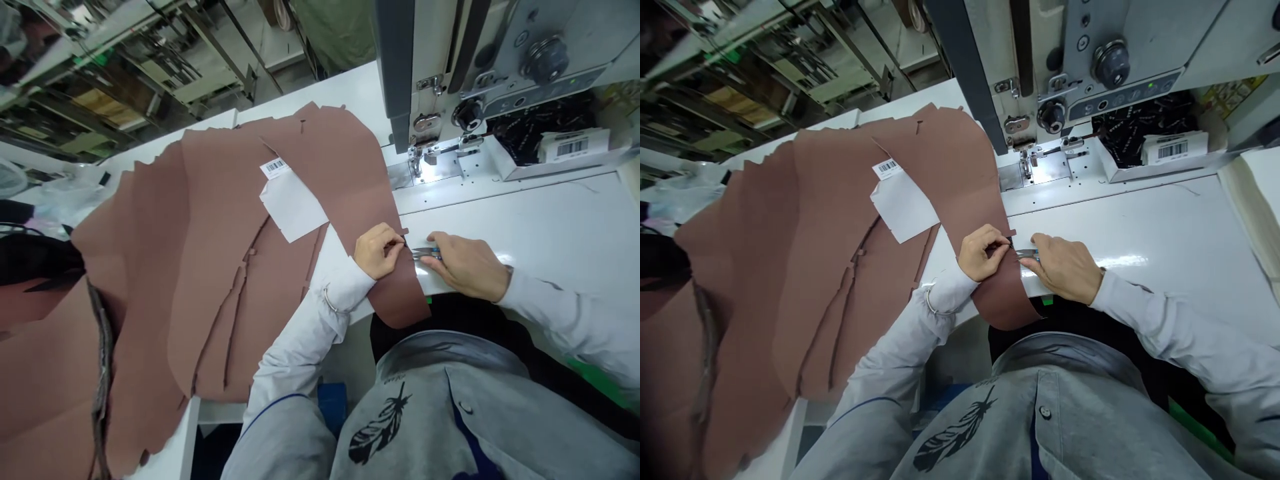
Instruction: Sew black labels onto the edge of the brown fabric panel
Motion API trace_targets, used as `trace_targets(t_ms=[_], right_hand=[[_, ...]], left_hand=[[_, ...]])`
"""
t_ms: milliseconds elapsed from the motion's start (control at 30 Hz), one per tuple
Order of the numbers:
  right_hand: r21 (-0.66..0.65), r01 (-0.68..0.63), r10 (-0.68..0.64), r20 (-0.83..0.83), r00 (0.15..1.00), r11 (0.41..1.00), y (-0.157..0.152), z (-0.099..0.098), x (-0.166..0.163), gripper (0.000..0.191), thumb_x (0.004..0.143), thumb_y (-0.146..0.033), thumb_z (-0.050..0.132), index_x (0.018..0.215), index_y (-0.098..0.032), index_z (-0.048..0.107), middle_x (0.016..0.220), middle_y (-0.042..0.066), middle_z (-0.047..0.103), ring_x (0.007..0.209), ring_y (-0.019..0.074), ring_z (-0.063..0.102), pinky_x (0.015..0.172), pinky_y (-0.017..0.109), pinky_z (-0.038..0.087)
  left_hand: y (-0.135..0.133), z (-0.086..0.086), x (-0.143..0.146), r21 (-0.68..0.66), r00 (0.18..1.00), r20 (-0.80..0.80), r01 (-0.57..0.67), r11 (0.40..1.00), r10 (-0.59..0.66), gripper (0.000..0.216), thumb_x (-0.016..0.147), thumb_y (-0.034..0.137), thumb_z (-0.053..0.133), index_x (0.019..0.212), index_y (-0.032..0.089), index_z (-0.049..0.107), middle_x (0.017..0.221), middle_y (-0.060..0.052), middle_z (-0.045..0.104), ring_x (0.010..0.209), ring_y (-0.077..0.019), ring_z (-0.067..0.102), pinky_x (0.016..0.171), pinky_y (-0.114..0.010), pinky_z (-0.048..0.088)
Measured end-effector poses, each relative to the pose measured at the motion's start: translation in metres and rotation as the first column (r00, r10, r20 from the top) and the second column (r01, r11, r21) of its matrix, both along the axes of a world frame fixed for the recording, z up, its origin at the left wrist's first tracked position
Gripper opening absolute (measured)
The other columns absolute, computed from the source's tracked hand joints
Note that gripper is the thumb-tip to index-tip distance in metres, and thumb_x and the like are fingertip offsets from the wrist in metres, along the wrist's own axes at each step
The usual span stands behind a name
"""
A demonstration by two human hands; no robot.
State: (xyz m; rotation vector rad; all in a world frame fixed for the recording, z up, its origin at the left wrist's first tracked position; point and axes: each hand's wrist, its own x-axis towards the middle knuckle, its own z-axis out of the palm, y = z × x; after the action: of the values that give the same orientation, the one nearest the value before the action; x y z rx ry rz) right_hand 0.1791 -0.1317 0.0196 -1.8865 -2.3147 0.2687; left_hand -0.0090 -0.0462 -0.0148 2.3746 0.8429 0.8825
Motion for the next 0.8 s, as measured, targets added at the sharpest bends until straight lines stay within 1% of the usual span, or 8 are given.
trace_targets(t_ms=[100, 267, 367, 567, 800], right_hand=[[-0.017, -0.010, 0.011, 0.077, 0.997, 1.000, 0.003, 0.000, -0.011, 0.030, 0.095, -0.038, 0.035, 0.097, -0.013, 0.052, 0.086, 0.009, 0.064, 0.074, 0.0220, 0.060, 0.049, 0.027, 0.019], [-0.049, -0.026, 0.032, 0.130, 0.991, 0.998, 0.006, 0.003, -0.015, 0.029, 0.095, -0.036, 0.035, 0.087, -0.014, 0.053, 0.080, 0.008, 0.063, 0.063, 0.0193, 0.058, 0.049, 0.029, 0.012], [-0.056, -0.025, 0.032, 0.146, 0.989, 0.998, 0.006, 0.005, -0.015, 0.030, 0.096, -0.037, 0.034, 0.087, -0.015, 0.052, 0.079, 0.007, 0.064, 0.061, 0.0186, 0.057, 0.049, 0.029, 0.011], [-0.066, 0.008, 0.005, 0.185, 0.983, 0.998, 0.006, 0.006, -0.015, 0.030, 0.096, -0.038, 0.034, 0.086, -0.016, 0.051, 0.076, 0.005, 0.063, 0.059, 0.0189, 0.057, 0.048, 0.029, 0.010], [-0.091, 0.008, 0.010, 0.198, 0.980, 0.996, 0.008, 0.008, -0.016, 0.032, 0.096, -0.039, 0.033, 0.086, -0.016, 0.051, 0.075, 0.006, 0.064, 0.057, 0.0183, 0.056, 0.050, 0.029, 0.009]], left_hand=[[0.000, 0.000, 0.001, 0.029, 1.000, -0.011, -0.018, 0.999, 0.018, 0.008, 0.078, 0.016, 0.054, 0.072, 0.016, 0.059, 0.078, -0.004, 0.060, 0.073, -0.0150, 0.056, 0.063, -0.025, 0.046], [-0.003, 0.002, 0.002, 0.045, 0.994, -0.102, -0.036, 0.998, 0.040, 0.008, 0.078, 0.017, 0.051, 0.072, 0.017, 0.057, 0.079, -0.005, 0.061, 0.075, -0.0160, 0.056, 0.066, -0.027, 0.047], [-0.003, 0.002, 0.002, 0.047, 0.992, -0.117, -0.035, 0.998, 0.041, 0.009, 0.078, 0.017, 0.050, 0.072, 0.017, 0.056, 0.079, -0.005, 0.061, 0.075, -0.0161, 0.056, 0.066, -0.027, 0.047], [-0.002, 0.001, 0.002, 0.075, 0.995, -0.097, -0.024, 0.997, 0.032, 0.010, 0.078, 0.016, 0.050, 0.070, 0.017, 0.055, 0.077, -0.005, 0.060, 0.074, -0.0159, 0.056, 0.065, -0.027, 0.047], [-0.003, 0.000, 0.001, 0.096, 0.996, -0.084, -0.021, 0.995, 0.030, 0.011, 0.079, 0.017, 0.049, 0.070, 0.017, 0.056, 0.077, -0.005, 0.060, 0.073, -0.0157, 0.056, 0.064, -0.027, 0.047]])
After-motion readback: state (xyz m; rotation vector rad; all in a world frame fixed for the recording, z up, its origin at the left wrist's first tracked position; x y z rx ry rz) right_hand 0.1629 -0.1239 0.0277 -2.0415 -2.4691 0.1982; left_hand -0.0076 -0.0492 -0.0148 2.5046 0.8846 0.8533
